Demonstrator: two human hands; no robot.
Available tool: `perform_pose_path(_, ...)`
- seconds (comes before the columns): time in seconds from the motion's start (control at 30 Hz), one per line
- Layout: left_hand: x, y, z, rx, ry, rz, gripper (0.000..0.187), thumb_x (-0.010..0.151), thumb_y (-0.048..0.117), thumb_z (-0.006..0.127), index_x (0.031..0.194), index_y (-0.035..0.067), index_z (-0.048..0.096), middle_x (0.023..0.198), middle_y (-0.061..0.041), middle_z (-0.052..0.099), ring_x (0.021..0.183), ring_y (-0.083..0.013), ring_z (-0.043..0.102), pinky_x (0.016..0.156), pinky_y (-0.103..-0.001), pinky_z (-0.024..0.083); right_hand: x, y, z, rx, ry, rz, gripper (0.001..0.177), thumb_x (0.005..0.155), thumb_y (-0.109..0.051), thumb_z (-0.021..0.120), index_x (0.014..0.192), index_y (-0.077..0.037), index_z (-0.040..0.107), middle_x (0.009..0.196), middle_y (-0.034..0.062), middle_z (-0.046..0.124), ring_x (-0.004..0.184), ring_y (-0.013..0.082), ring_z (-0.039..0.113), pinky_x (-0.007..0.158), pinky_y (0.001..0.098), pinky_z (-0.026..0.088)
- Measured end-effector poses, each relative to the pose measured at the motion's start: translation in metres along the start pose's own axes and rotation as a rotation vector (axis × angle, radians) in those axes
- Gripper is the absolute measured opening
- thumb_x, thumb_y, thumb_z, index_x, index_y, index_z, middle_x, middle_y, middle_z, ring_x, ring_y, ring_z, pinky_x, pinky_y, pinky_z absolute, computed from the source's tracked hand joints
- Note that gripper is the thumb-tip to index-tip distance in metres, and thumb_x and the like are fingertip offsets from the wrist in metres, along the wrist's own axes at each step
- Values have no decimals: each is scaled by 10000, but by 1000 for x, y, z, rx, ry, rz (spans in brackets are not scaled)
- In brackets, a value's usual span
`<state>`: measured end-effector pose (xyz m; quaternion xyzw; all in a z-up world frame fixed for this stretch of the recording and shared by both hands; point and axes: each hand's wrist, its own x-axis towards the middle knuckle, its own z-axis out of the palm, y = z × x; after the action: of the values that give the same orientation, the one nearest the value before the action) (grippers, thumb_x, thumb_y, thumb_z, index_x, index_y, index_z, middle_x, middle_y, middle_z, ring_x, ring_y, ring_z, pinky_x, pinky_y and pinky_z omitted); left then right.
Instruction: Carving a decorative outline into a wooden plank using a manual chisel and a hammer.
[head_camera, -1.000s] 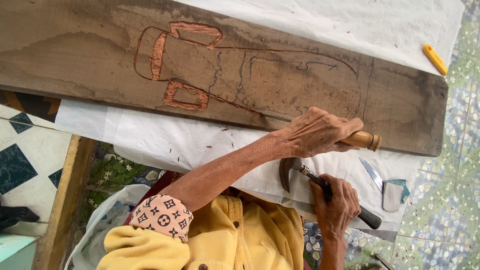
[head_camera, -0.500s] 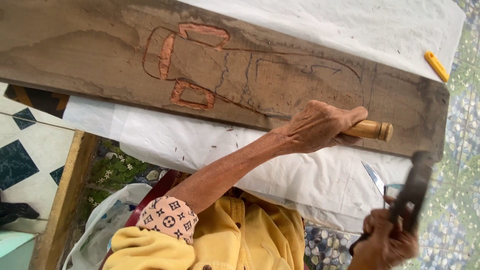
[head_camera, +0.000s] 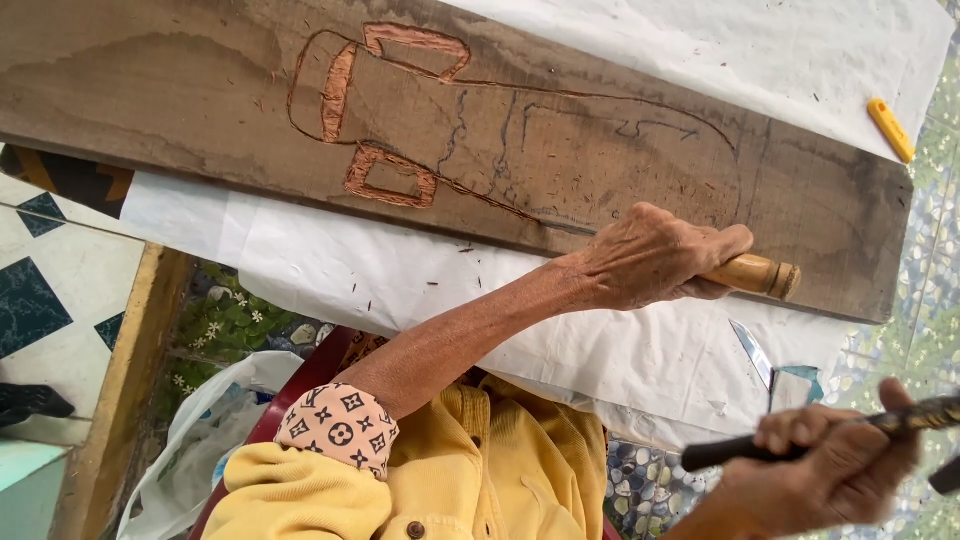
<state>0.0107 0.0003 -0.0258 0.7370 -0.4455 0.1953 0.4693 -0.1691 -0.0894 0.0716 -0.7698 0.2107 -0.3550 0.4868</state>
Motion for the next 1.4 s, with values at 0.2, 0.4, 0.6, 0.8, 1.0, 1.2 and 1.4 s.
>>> perform_pose_path(0.2,-4,-4,5,36,-10,17,271,967,226,692,995,123,443,631,50,489,439,-86,410,378,-282,378,8,36,-2,-114,-300,78,302,1152,-30,432,1403,2,596,629,-91,377,477,22,304,399,192,251)
perform_pose_path(0.4,-2,-5,8,58,9,8,239,984,247,659,966,128,453,611,59,474,436,-75,408,371,-282,404,12,53,-6,47,-24,-59,222,1237,-196,446,1374,-189,620,694,-114,404,487,12,335,375,195,270)
perform_pose_path(0.6,-4,-7,6,43,-21,0,276,945,210,717,984,116,460,622,39,525,432,-105,425,387,-292,387,19,51,-15,-61,-246,205,200,1173,-258,506,1306,-200,644,626,-138,442,435,-2,345,364,182,264)
perform_pose_path(0.8,-4,-7,6,65,-46,-5,287,937,242,734,1006,105,492,648,32,572,449,-120,464,397,-306,424,11,61,-8,-35,-311,44,399,939,50,396,1244,-144,565,597,-141,390,438,26,350,372,161,292)
perform_pose_path(1.0,-4,-8,6,95,-62,-16,254,931,190,714,972,115,475,610,31,528,428,-129,440,390,-332,381,14,34,-11,0,-233,91,201,1197,-213,446,1324,-125,574,700,-105,261,527,9,275,414,188,224)
perform_pose_path(1.2,-5,-8,6,115,-82,-29,294,989,321,659,964,96,472,565,49,453,422,-107,372,393,-321,360,26,60,-11,-5,-546,167,400,1127,-272,460,1416,-7,540,606,-90,313,469,21,318,364,166,271)
perform_pose_path(1.4,-6,-8,6,165,-39,-26,260,969,249,679,945,137,446,582,54,449,418,-107,382,385,-312,331,17,38,0,7,-207,45,377,1186,-385,416,1404,-92,508,693,-64,276,495,19,244,406,197,229)
